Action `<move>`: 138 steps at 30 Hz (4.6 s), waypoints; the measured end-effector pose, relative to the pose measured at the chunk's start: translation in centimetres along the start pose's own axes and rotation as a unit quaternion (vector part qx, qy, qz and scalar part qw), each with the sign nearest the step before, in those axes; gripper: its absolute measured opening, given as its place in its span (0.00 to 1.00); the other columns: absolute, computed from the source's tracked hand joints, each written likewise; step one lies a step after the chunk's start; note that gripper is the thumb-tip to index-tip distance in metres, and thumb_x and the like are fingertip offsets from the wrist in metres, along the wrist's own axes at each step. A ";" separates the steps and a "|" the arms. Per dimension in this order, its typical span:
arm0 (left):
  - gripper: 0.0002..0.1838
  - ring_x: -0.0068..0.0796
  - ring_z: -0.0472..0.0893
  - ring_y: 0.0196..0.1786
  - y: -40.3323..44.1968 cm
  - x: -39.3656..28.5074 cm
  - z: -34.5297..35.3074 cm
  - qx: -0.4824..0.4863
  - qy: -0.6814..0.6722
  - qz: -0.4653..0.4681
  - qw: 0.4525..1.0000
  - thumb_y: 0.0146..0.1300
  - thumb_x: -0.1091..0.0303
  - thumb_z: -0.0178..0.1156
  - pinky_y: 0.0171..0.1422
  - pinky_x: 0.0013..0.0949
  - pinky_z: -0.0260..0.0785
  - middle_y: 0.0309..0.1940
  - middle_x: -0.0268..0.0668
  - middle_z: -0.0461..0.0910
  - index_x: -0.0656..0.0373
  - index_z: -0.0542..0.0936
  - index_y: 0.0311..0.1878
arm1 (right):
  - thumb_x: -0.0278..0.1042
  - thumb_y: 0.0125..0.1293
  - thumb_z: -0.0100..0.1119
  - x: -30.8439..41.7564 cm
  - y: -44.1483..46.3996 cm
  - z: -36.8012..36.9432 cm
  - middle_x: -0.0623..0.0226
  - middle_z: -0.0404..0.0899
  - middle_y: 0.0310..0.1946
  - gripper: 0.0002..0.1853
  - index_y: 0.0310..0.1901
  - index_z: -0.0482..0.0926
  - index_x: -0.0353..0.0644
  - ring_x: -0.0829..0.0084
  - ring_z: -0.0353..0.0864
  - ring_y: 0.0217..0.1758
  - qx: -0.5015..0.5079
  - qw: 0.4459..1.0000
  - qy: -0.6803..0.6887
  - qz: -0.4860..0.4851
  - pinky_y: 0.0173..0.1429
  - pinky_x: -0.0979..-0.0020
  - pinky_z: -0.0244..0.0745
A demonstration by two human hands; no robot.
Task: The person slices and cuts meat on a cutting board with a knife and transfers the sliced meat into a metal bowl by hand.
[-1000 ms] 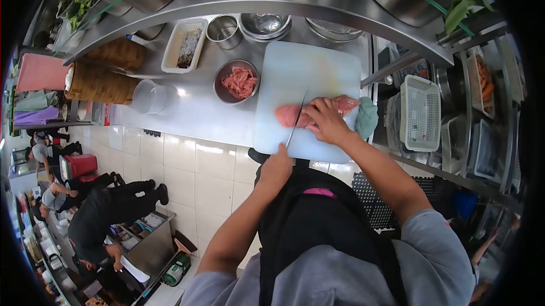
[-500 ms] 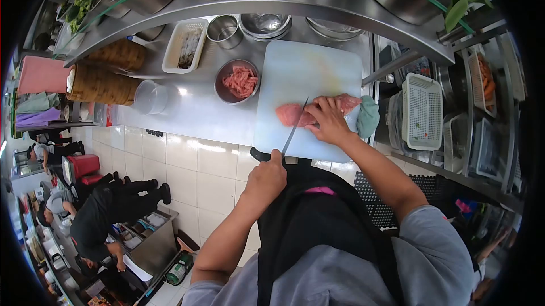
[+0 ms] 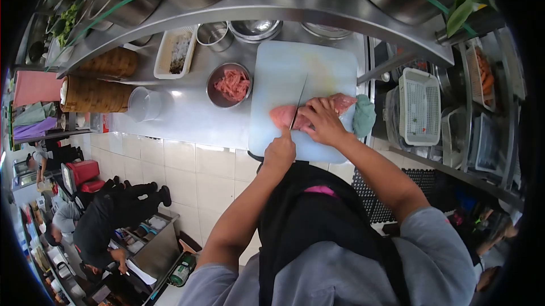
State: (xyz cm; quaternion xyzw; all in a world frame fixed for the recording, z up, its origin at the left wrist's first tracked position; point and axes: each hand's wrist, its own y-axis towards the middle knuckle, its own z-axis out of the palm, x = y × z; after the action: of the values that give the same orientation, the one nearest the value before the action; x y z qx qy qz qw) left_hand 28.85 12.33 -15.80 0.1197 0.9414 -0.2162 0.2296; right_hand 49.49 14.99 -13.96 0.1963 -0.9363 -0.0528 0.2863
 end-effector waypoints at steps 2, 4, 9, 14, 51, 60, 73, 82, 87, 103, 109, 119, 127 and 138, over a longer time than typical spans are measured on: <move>0.15 0.71 0.86 0.35 -0.4 0.6 0.2 -0.005 -0.004 0.002 1.000 0.72 0.71 0.53 0.41 0.66 0.80 0.29 0.67 0.83 0.69 0.67 0.56 | 0.34 0.49 0.80 0.0 -0.3 0.1 0.62 0.71 0.55 0.31 0.57 0.80 0.49 0.53 0.70 0.62 -0.015 1.000 -0.018 0.000 0.67 0.47 0.63; 0.15 0.71 0.86 0.35 -2.9 1.2 0.2 -0.005 -0.010 -0.004 1.000 0.72 0.71 0.53 0.42 0.66 0.80 0.28 0.67 0.83 0.68 0.67 0.57 | 0.34 0.50 0.80 0.0 -0.5 0.0 0.62 0.71 0.55 0.31 0.57 0.80 0.49 0.53 0.70 0.62 -0.014 1.000 -0.004 0.005 0.66 0.47 0.64; 0.15 0.70 0.85 0.33 -7.1 2.0 -2.6 0.043 0.029 -0.024 0.998 0.72 0.71 0.54 0.38 0.65 0.79 0.26 0.66 0.82 0.70 0.67 0.55 | 0.33 0.51 0.79 -0.4 -0.3 -0.3 0.62 0.71 0.55 0.30 0.58 0.80 0.49 0.53 0.70 0.63 -0.014 0.998 0.061 0.024 0.66 0.48 0.65; 0.12 0.68 0.86 0.33 -8.9 -1.6 -8.5 0.047 0.029 -0.009 0.998 0.72 0.71 0.54 0.38 0.64 0.80 0.25 0.64 0.83 0.68 0.67 0.52 | 0.34 0.52 0.79 -0.1 -0.5 -1.3 0.62 0.70 0.56 0.30 0.59 0.80 0.51 0.54 0.69 0.63 0.012 0.999 -0.011 0.028 0.68 0.49 0.62; 0.13 0.66 0.87 0.34 -9.4 -2.3 -6.4 0.058 0.047 -0.007 0.997 0.71 0.73 0.54 0.39 0.62 0.82 0.27 0.62 0.84 0.70 0.68 0.53 | 0.31 0.53 0.78 -0.7 -1.1 -0.7 0.61 0.70 0.59 0.31 0.60 0.79 0.49 0.52 0.67 0.67 0.013 0.999 0.035 0.037 0.69 0.49 0.62; 0.15 0.69 0.87 0.37 -1.8 -1.8 -1.1 -0.002 0.010 0.004 1.000 0.71 0.73 0.53 0.42 0.63 0.82 0.30 0.66 0.84 0.70 0.66 0.55 | 0.30 0.52 0.78 -0.9 -0.7 -0.2 0.61 0.71 0.59 0.32 0.61 0.78 0.50 0.52 0.68 0.66 -0.004 0.999 0.025 0.023 0.68 0.48 0.62; 0.16 0.68 0.88 0.38 -3.0 -0.3 0.3 -0.007 0.001 0.000 1.000 0.71 0.72 0.54 0.41 0.60 0.83 0.32 0.67 0.84 0.72 0.67 0.56 | 0.31 0.51 0.78 -0.8 -0.9 -0.2 0.59 0.71 0.59 0.32 0.60 0.77 0.48 0.50 0.68 0.67 0.010 1.000 0.011 0.023 0.70 0.47 0.62; 0.12 0.71 0.86 0.36 -7.8 0.1 -2.9 0.021 0.001 -0.017 1.000 0.74 0.71 0.51 0.41 0.67 0.79 0.28 0.68 0.83 0.71 0.67 0.53 | 0.32 0.52 0.79 -1.3 -0.9 -0.4 0.59 0.70 0.59 0.32 0.60 0.76 0.45 0.50 0.67 0.67 0.019 0.998 0.036 0.041 0.70 0.47 0.63; 0.11 0.72 0.86 0.36 -9.4 -2.9 -7.3 0.065 0.020 -0.023 0.997 0.74 0.71 0.53 0.41 0.67 0.79 0.28 0.67 0.83 0.70 0.67 0.52 | 0.30 0.53 0.78 -1.2 -1.0 -0.3 0.59 0.70 0.60 0.31 0.60 0.76 0.45 0.50 0.67 0.68 0.011 0.999 0.028 0.039 0.70 0.47 0.63; 0.12 0.72 0.85 0.34 -0.3 -0.8 0.9 -0.023 -0.020 0.022 0.999 0.73 0.72 0.53 0.39 0.65 0.80 0.29 0.68 0.83 0.71 0.68 0.52 | 0.26 0.52 0.75 -1.0 -0.5 -0.9 0.59 0.70 0.61 0.32 0.62 0.76 0.45 0.50 0.67 0.67 0.012 0.999 0.027 0.026 0.69 0.47 0.64; 0.14 0.69 0.87 0.38 -8.9 1.6 0.8 0.066 0.000 -0.061 0.996 0.74 0.69 0.53 0.43 0.65 0.81 0.32 0.65 0.85 0.69 0.67 0.55 | 0.27 0.53 0.76 -1.6 -1.1 -0.6 0.59 0.70 0.62 0.33 0.62 0.76 0.45 0.50 0.68 0.67 0.021 0.998 0.051 0.034 0.70 0.47 0.64; 0.11 0.72 0.85 0.34 -8.5 -3.0 -7.1 0.029 -0.003 0.007 1.000 0.74 0.71 0.52 0.41 0.66 0.79 0.28 0.66 0.83 0.69 0.67 0.51 | 0.31 0.53 0.80 -1.3 -1.3 -1.6 0.60 0.70 0.59 0.33 0.62 0.77 0.47 0.51 0.67 0.68 0.022 0.998 0.014 0.050 0.71 0.47 0.62; 0.10 0.70 0.86 0.35 -8.2 -3.1 -5.8 0.063 0.019 0.002 0.998 0.72 0.73 0.53 0.40 0.63 0.83 0.27 0.67 0.83 0.69 0.67 0.48 | 0.31 0.54 0.78 -1.7 -1.6 -1.1 0.58 0.69 0.60 0.33 0.63 0.76 0.48 0.50 0.66 0.68 0.028 0.998 0.022 0.050 0.71 0.48 0.61; 0.13 0.74 0.85 0.39 -1.5 -1.2 0.8 0.020 -0.025 -0.013 0.999 0.76 0.68 0.51 0.45 0.68 0.79 0.31 0.68 0.84 0.67 0.66 0.55 | 0.30 0.53 0.78 -2.0 -1.3 -0.9 0.60 0.69 0.60 0.33 0.62 0.76 0.49 0.50 0.67 0.68 0.021 0.999 0.023 0.034 0.71 0.47 0.61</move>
State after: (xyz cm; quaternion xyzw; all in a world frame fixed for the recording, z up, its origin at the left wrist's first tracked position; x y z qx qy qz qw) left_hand 29.76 10.50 -15.35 0.1065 0.9323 -0.2412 0.2474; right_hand 51.97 14.57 -14.55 0.1715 -0.9364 -0.0187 0.3055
